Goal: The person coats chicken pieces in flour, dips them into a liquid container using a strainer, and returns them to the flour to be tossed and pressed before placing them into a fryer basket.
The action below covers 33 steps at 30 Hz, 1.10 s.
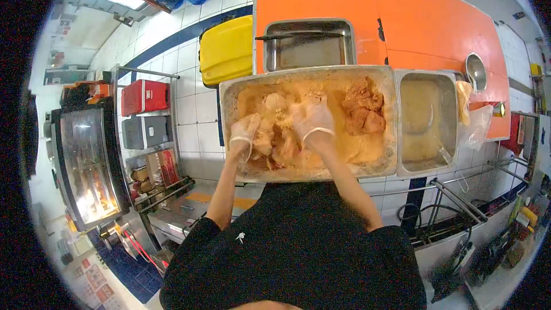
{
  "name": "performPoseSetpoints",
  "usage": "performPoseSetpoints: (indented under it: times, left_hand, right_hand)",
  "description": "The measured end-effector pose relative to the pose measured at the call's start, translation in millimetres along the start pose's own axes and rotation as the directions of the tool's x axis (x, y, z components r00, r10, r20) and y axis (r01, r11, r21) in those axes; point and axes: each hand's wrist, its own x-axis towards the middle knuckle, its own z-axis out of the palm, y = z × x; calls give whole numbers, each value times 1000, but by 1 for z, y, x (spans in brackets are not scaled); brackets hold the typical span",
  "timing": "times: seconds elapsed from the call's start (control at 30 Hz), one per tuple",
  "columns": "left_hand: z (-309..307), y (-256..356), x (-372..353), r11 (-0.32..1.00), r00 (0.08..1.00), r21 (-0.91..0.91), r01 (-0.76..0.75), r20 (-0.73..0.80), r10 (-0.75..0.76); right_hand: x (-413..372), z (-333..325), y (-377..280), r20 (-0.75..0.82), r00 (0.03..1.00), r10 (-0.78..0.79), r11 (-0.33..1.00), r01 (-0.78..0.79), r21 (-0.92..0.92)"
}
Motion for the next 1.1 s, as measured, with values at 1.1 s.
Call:
performPoseSetpoints:
  times: [1.1]
  left_hand:
    - [22, -117, 15, 998, 995, 56, 37, -92, -32]
  right_hand:
    - [25, 87, 121, 269, 848, -457, 778, 235, 583]
